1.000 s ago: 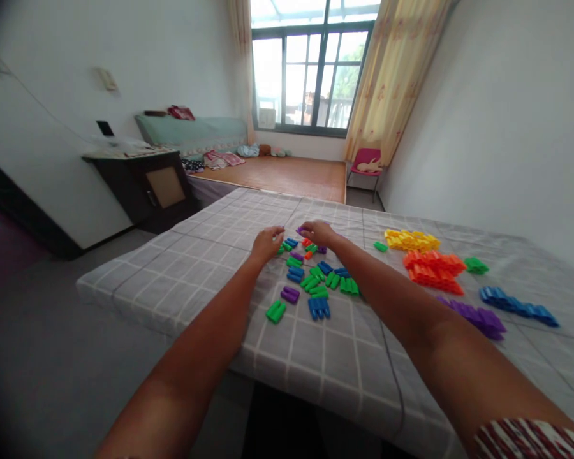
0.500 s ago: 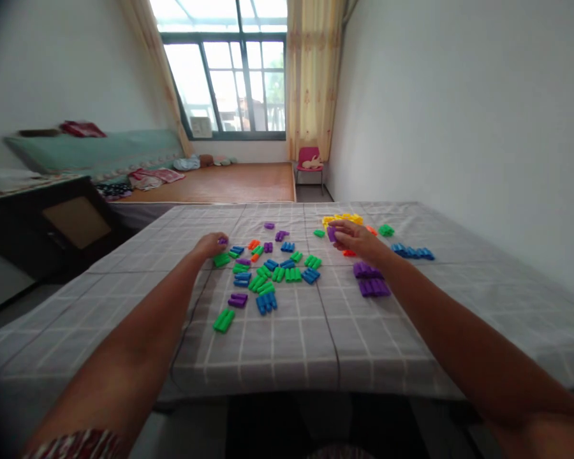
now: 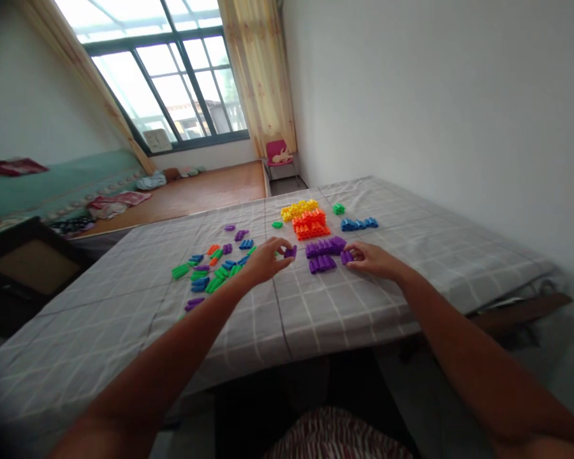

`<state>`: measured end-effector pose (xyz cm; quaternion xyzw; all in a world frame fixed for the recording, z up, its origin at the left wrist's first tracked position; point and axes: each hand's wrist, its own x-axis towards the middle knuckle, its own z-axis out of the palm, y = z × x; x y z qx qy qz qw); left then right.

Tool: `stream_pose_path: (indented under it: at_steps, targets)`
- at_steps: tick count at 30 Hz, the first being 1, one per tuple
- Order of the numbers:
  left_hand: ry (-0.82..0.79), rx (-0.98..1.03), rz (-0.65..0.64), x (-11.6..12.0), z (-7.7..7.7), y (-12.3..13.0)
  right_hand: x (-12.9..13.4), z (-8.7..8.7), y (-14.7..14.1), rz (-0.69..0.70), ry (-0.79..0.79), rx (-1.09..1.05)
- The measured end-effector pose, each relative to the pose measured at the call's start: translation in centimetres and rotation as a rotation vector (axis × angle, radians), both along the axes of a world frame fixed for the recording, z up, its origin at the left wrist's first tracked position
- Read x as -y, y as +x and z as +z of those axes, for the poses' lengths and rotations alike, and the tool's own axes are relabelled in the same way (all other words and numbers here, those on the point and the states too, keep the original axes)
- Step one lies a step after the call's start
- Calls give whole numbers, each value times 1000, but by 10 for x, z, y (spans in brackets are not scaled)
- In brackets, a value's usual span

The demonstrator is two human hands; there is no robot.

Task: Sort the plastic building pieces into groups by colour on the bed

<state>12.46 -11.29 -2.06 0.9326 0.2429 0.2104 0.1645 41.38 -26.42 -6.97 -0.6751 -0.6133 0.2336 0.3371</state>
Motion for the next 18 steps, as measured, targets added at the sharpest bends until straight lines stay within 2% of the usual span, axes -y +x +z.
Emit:
stream_pose_path:
  at_steps: [2, 5, 13, 18]
  targets:
    - [19, -26, -29, 24, -5, 24, 2, -6, -1, -11, 24, 115]
    - [62, -52, -10, 42, -9, 48, 1, -11, -3, -15, 90, 223]
    - [219, -164, 51, 58, -18, 81, -4, -22, -16, -111, 153, 208]
    - [224, -193, 76, 61, -23, 83, 0, -14, -16, -191, 265, 251]
